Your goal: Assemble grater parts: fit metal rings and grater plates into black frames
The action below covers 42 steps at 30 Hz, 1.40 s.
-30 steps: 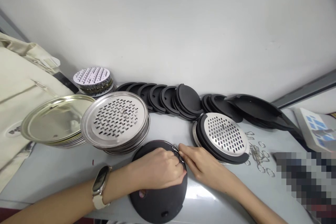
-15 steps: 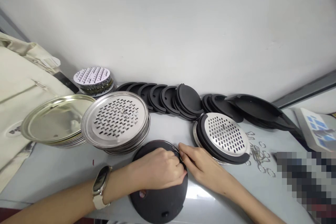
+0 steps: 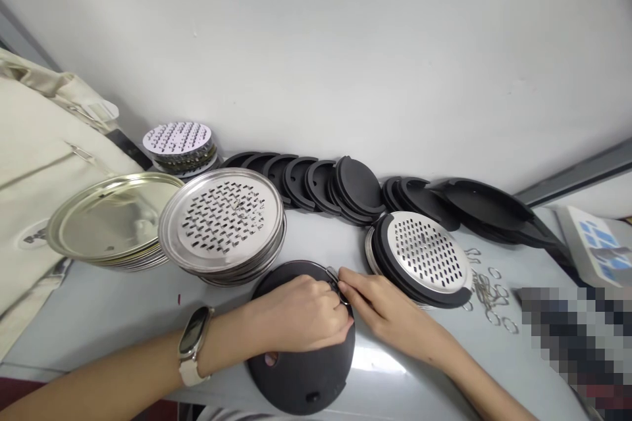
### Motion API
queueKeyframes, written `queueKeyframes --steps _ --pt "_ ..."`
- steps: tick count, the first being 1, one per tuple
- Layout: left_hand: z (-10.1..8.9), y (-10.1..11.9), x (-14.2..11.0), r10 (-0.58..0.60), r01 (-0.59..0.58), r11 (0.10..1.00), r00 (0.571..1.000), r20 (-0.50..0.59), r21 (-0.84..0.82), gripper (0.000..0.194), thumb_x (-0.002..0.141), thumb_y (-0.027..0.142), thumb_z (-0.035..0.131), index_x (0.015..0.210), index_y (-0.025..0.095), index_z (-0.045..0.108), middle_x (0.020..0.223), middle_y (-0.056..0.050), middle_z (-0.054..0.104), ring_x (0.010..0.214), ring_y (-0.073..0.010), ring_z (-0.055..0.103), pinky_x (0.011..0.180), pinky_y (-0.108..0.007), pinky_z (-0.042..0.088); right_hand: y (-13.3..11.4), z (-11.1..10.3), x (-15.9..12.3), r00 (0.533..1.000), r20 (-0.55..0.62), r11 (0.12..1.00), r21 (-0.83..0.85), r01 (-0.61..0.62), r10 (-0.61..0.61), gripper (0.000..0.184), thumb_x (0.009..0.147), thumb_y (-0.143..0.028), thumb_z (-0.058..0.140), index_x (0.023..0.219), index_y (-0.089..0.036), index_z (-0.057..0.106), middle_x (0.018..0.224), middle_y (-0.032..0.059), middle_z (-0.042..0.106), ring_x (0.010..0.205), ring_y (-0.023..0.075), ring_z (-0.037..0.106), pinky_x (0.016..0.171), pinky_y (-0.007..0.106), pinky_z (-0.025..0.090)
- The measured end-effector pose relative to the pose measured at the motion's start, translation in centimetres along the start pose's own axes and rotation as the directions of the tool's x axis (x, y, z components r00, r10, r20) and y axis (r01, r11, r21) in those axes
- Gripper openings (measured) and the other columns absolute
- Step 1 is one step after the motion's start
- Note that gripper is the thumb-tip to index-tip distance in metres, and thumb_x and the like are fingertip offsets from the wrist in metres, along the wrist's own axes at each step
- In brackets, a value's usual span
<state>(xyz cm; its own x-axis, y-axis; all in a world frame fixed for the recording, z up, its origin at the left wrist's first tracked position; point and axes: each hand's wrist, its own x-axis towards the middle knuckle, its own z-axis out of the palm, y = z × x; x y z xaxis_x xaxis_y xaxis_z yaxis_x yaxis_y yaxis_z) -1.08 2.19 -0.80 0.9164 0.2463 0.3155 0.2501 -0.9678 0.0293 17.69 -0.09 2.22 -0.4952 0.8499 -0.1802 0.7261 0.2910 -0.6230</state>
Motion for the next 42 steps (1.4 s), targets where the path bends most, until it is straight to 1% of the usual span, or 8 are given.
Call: queueKeyframes --steps 7,12,23,27,33,35,37,42 --pt "-0.2 0.0 0.1 0.007 -0.006 1.0 1.0 0.009 -0.005 0.022 0.089 0.023 0.053 0.068 0.018 0.051 0.063 0.0 0.059 0.059 -0.0172 0.054 0.047 -0.031 0.029 -0.1 -0.3 -0.2 1.0 0.027 0.995 0.105 0.002 -0.004 0.024 0.096 -0.013 0.036 0.073 -0.022 0.036 0.063 -0.0058 0.042 0.054 0.0107 0.04 0.055 0.025 0.03" --pt "-0.1 -0.1 0.1 0.005 -0.005 1.0 1.0 -0.004 -0.01 0.022 0.089 0.023 0.053 0.068 0.018 0.051 0.062 -0.001 0.059 0.059 -0.017 0.055 0.048 -0.03 0.03 -0.3 -0.1 0.0 0.997 -0.071 0.992 0.127 0.029 -0.02 0.025 0.095 -0.015 0.039 0.071 -0.021 0.038 0.064 -0.0051 0.041 0.056 0.0107 0.039 0.054 0.024 0.031" --pt "0.0 0.0 0.2 0.008 -0.008 1.0 1.0 -0.007 0.009 0.022 0.09 0.024 0.052 0.069 0.017 0.053 0.064 0.0 0.061 0.06 -0.018 0.057 0.051 -0.033 0.038 0.4 0.2 -0.2 0.951 -0.309 0.918 0.372 0.135 -0.015 0.022 0.093 -0.024 0.055 0.109 -0.023 0.07 0.1 0.0057 0.07 0.093 0.0193 0.064 0.082 0.028 0.049" --pt "-0.2 -0.1 0.3 -0.006 0.006 1.0 1.0 0.003 0.001 0.022 0.09 0.024 0.052 0.069 0.017 0.053 0.063 0.0 0.061 0.058 -0.0171 0.057 0.048 -0.031 0.036 0.3 -0.4 -0.2 0.968 -0.252 0.754 0.639 0.153 0.017 0.018 0.091 -0.028 0.059 0.095 -0.024 0.076 0.089 0.0047 0.07 0.088 0.0177 0.063 0.081 0.028 0.049" --pt "-0.3 -0.2 0.2 0.019 -0.019 0.999 1.0 0.006 -0.03 0.02 0.09 0.02 0.05 0.07 0.017 0.055 0.065 0.0 0.062 0.057 -0.0149 0.057 0.043 -0.029 0.03 0.0 -0.4 -0.2 0.998 -0.026 0.33 0.944 0.003 0.064 0.02 0.09 -0.031 0.059 0.091 -0.018 0.074 0.091 0.0069 0.069 0.091 0.0184 0.063 0.085 0.03 0.047" --pt "-0.4 -0.1 0.2 0.008 -0.008 1.0 1.0 0.009 -0.018 0.02 0.089 0.021 0.051 0.069 0.018 0.054 0.062 0.0 0.061 0.054 -0.0151 0.056 0.042 -0.03 0.03 -0.1 -0.2 -0.2 0.998 0.001 0.256 0.967 -0.016 0.059 0.02 0.091 -0.03 0.056 0.086 -0.016 0.07 0.087 0.0069 0.068 0.087 0.0179 0.062 0.082 0.03 0.047" --pt "-0.4 -0.1 0.2 -0.002 0.002 1.0 1.0 0.016 -0.015 0.02 0.089 0.023 0.052 0.071 0.018 0.055 0.063 0.0 0.061 0.055 -0.0161 0.056 0.044 -0.031 0.032 -0.1 0.0 -0.1 0.995 0.001 0.323 0.946 -0.033 0.101 0.025 0.094 -0.032 0.051 0.078 -0.016 0.062 0.077 0.004 0.063 0.075 0.015 0.059 0.072 0.027 0.045" --pt "-0.5 0.1 0.4 -0.022 0.023 0.999 0.999 0.034 -0.024 0.023 0.09 0.025 0.052 0.069 0.017 0.052 0.063 -0.001 0.061 0.056 -0.0173 0.056 0.046 -0.032 0.032 0.1 0.7 0.1 0.962 -0.198 0.809 0.587 -0.039 0.19 0.036 0.098 -0.038 0.042 0.068 -0.02 0.041 0.061 -0.0051 0.04 0.057 0.0105 0.038 0.055 0.024 0.03"
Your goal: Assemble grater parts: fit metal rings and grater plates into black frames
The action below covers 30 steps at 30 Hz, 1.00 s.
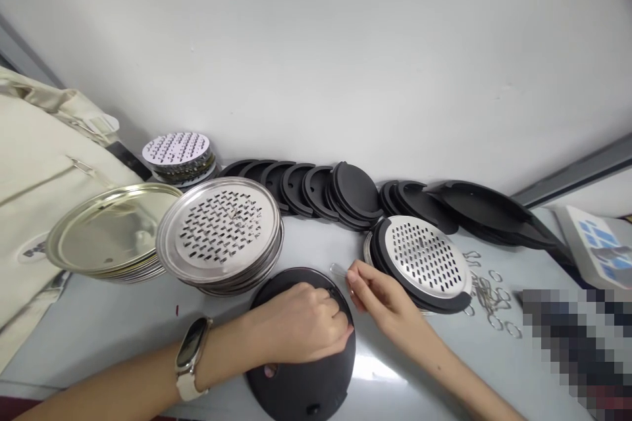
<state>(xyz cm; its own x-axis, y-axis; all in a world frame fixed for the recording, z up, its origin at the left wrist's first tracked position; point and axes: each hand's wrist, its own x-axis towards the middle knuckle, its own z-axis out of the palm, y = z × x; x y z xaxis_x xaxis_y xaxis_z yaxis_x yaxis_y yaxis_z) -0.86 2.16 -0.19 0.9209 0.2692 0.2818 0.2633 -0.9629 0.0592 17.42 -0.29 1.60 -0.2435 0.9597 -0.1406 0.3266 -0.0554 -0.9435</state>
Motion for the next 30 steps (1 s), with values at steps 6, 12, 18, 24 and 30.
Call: queueKeyframes --steps 6,12,18,24,30 --pt "-0.1 0.0 0.1 0.006 -0.006 1.0 1.0 -0.018 0.02 0.023 0.09 0.025 0.052 0.068 0.018 0.051 0.062 -0.001 0.06 0.057 -0.0176 0.056 0.047 -0.032 0.031 0.6 0.4 -0.1 0.998 0.032 0.939 -0.339 0.057 -0.049 0.033 0.1 -0.034 0.036 0.07 -0.021 0.033 0.061 -0.0063 0.035 0.056 0.0104 0.035 0.055 0.025 0.026" --pt "-0.1 -0.1 0.0 0.028 -0.028 0.999 0.999 -0.03 0.027 0.02 0.089 0.023 0.054 0.07 0.017 0.052 0.064 -0.001 0.06 0.059 -0.0172 0.055 0.048 -0.031 0.03 0.1 0.1 -0.2 0.984 0.176 0.921 -0.383 0.073 -0.005 0.031 0.1 -0.031 0.034 0.071 -0.021 0.033 0.062 -0.0061 0.038 0.056 0.0105 0.036 0.054 0.025 0.027" --pt "-0.1 -0.1 0.0 0.027 -0.026 0.999 0.999 -0.023 0.022 0.021 0.09 0.023 0.052 0.07 0.018 0.051 0.064 -0.001 0.06 0.059 -0.0168 0.055 0.048 -0.031 0.03 -0.2 0.1 0.0 0.985 0.173 0.912 -0.399 0.096 -0.028 0.031 0.1 -0.027 0.034 0.069 -0.021 0.031 0.06 -0.0061 0.036 0.054 0.0104 0.037 0.054 0.025 0.027" --pt "0.0 -0.1 0.0 0.008 -0.008 1.0 1.0 -0.016 0.024 0.023 0.09 0.024 0.051 0.069 0.018 0.051 0.063 0.0 0.06 0.057 -0.0174 0.056 0.046 -0.031 0.03 -0.4 -0.1 0.1 0.985 0.169 0.895 -0.436 0.094 -0.022 0.033 0.099 -0.026 0.034 0.067 -0.021 0.031 0.059 -0.0054 0.037 0.054 0.0113 0.038 0.054 0.027 0.027" --pt "0.1 -0.1 0.0 0.013 -0.013 1.0 0.999 -0.033 0.014 0.023 0.09 0.024 0.051 0.068 0.018 0.05 0.062 0.0 0.059 0.058 -0.0169 0.056 0.047 -0.031 0.03 -0.4 -0.1 0.1 0.981 0.19 0.885 -0.451 0.114 -0.029 0.032 0.1 -0.024 0.034 0.068 -0.021 0.03 0.059 -0.0053 0.038 0.055 0.0115 0.04 0.055 0.026 0.027"
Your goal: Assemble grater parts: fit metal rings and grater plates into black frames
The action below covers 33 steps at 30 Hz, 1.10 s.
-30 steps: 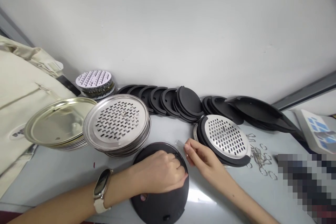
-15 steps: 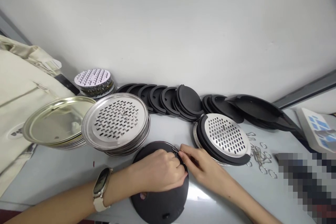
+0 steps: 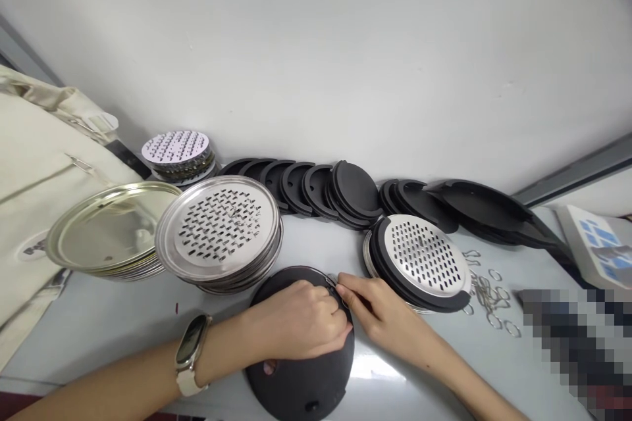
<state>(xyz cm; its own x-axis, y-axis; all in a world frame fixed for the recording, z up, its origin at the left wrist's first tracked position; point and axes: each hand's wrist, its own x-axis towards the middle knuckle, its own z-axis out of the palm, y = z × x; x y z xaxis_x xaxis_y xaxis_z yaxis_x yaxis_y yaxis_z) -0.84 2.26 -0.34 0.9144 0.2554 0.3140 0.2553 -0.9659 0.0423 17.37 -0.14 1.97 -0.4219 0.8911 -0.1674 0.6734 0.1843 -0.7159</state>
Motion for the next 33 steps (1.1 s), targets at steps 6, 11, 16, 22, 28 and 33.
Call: queueKeyframes --steps 6,11,16,22,28,33 --pt "0.06 -0.1 -0.07 0.007 -0.007 1.0 1.0 0.012 0.009 0.023 0.09 0.023 0.051 0.068 0.018 0.05 0.062 0.0 0.058 0.058 -0.017 0.055 0.047 -0.032 0.029 0.12 0.08 0.07 1.0 -0.002 1.0 -0.009 0.008 -0.008 0.031 0.099 -0.022 0.034 0.068 -0.021 0.031 0.06 -0.0052 0.039 0.056 0.0113 0.041 0.056 0.026 0.027" --pt "0.33 -0.11 -0.13 0.009 -0.009 1.0 1.0 -0.008 0.011 0.024 0.09 0.023 0.051 0.067 0.018 0.05 0.062 0.0 0.059 0.058 -0.0167 0.055 0.048 -0.032 0.03 0.16 0.13 0.15 1.0 -0.006 1.0 -0.017 0.025 -0.025 0.031 0.099 -0.022 0.034 0.068 -0.021 0.033 0.06 -0.0048 0.041 0.055 0.0114 0.041 0.055 0.026 0.028" --pt "0.26 -0.06 -0.02 0.011 -0.011 1.0 1.0 -0.022 -0.002 0.024 0.089 0.023 0.052 0.066 0.018 0.051 0.062 0.0 0.059 0.057 -0.0163 0.055 0.046 -0.032 0.03 0.13 0.29 0.13 1.0 -0.017 1.0 -0.018 0.016 -0.016 0.032 0.098 -0.023 0.035 0.066 -0.021 0.032 0.059 -0.0048 0.04 0.054 0.0116 0.04 0.054 0.027 0.027" --pt "0.38 -0.12 -0.11 0.015 -0.016 1.0 0.999 -0.044 -0.019 0.025 0.088 0.024 0.053 0.064 0.018 0.052 0.06 0.0 0.059 0.056 -0.0163 0.056 0.046 -0.032 0.03 0.28 0.32 0.05 1.0 0.007 1.0 -0.012 0.016 -0.016 0.033 0.099 -0.025 0.034 0.067 -0.021 0.031 0.06 -0.0045 0.04 0.055 0.0121 0.041 0.055 0.027 0.027" --pt "0.22 -0.13 -0.17 0.026 -0.028 0.999 0.997 -0.068 -0.031 0.026 0.087 0.023 0.053 0.062 0.018 0.052 0.059 0.0 0.059 0.055 -0.0165 0.056 0.045 -0.033 0.03 0.25 0.44 -0.23 1.0 0.022 1.0 -0.029 0.0 0.001 0.033 0.1 -0.026 0.032 0.067 -0.021 0.029 0.06 -0.0044 0.041 0.056 0.0122 0.041 0.056 0.027 0.027" --pt "0.03 -0.14 -0.14 0.033 -0.034 0.999 0.998 -0.048 -0.036 0.024 0.087 0.024 0.054 0.064 0.018 0.054 0.06 0.0 0.06 0.057 -0.0162 0.056 0.048 -0.031 0.033 -0.01 0.31 -0.49 1.0 0.015 1.0 -0.031 -0.006 0.006 0.032 0.099 -0.024 0.034 0.067 -0.021 0.032 0.06 -0.0039 0.043 0.055 0.0122 0.042 0.055 0.028 0.027"
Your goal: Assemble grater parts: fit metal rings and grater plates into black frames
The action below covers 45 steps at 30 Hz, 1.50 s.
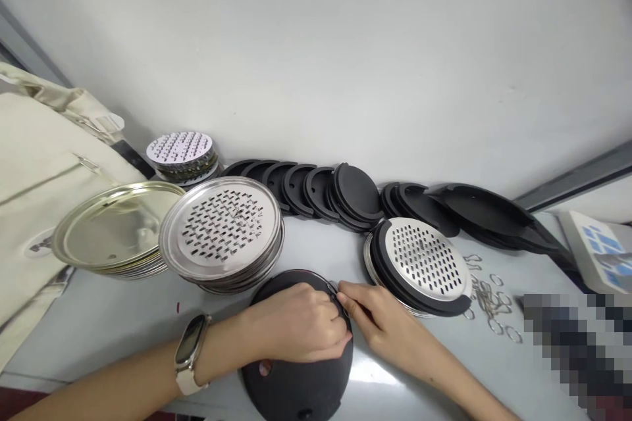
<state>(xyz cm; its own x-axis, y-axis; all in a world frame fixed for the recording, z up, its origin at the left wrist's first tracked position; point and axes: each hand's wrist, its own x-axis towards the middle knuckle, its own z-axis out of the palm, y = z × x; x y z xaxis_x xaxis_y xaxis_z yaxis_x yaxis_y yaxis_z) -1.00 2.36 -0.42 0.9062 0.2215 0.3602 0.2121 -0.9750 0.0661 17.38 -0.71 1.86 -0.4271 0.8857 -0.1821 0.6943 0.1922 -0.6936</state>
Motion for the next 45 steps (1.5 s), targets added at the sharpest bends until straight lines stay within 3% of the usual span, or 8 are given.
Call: queueKeyframes --steps 45 --pt "0.31 -0.13 0.07 0.005 -0.004 0.999 0.999 0.045 -0.036 0.021 0.085 0.023 0.058 0.065 0.019 0.055 0.064 0.001 0.062 0.06 -0.0168 0.058 0.048 -0.033 0.034 0.39 0.04 -0.01 0.999 0.045 0.997 -0.076 0.017 -0.014 0.029 0.1 -0.023 0.029 0.072 -0.022 0.034 0.065 -0.0026 0.047 0.058 0.0132 0.046 0.057 0.027 0.028"
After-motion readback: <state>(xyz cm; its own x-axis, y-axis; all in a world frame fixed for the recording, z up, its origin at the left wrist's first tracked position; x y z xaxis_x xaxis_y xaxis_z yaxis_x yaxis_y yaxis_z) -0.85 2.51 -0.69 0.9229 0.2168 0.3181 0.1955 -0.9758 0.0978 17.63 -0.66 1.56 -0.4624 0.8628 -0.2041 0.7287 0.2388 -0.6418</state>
